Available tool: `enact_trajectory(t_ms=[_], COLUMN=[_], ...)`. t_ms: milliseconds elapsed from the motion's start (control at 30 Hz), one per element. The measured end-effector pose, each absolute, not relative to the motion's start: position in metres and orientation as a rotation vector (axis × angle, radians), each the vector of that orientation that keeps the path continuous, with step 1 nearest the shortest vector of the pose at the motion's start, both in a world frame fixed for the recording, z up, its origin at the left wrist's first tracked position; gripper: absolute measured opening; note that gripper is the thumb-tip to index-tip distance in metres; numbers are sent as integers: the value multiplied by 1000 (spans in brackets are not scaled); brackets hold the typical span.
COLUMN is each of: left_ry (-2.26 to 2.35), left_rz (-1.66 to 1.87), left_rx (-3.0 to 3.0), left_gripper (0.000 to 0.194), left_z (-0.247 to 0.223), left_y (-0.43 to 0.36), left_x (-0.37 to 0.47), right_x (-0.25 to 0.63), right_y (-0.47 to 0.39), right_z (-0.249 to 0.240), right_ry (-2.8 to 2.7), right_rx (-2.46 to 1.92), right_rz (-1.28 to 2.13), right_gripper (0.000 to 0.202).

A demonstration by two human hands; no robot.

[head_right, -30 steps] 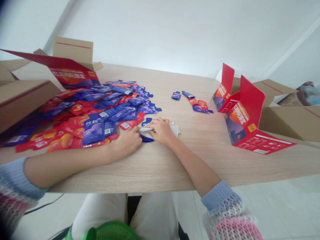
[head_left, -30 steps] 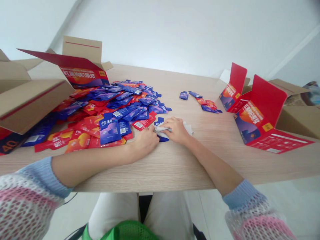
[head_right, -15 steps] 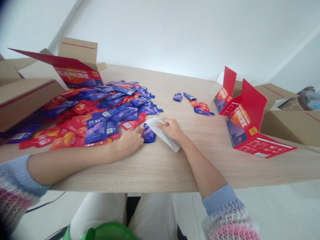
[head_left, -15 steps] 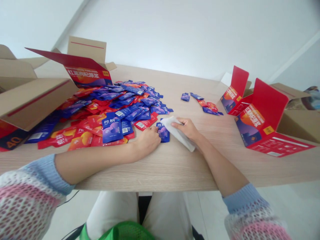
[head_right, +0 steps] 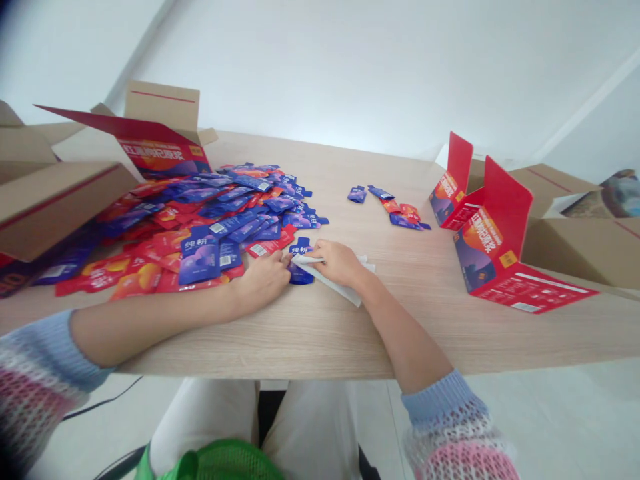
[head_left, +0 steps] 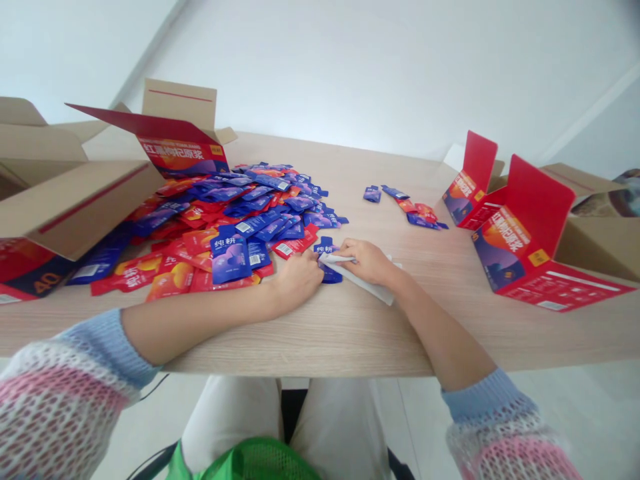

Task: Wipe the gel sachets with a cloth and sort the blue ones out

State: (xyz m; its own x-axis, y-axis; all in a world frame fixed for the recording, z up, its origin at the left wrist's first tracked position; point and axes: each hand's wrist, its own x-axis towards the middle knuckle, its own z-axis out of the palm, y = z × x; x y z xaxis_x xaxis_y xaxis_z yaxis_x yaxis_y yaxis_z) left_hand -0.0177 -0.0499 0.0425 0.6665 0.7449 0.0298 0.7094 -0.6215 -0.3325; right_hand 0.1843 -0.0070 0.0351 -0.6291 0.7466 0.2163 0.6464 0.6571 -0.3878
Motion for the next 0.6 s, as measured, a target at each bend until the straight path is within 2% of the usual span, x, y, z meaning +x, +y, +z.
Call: enact_trajectory(t_ms=[133,200,433,600], left_ry=[-1173,-1180,-1184,-1172], left_rz=[171,180,218,198], left_rx=[-2577,-2579,-2591,-2581], left_gripper=[23,23,25,25], left_z=[43,45,49,48], left_y=[-51,-51,-53,-53], left_x=[-16,-16,-14,-12], right_x=[188,186,171,165], right_y=[-16,-23,-26,-4], right_z=[41,43,45,34], right_ry=[-2532,-2535,-2071,-1994], right_rx=[-822,-782,-1137,-1562], right_rz=[924,1028,789,284], right_gripper=[22,20,26,31])
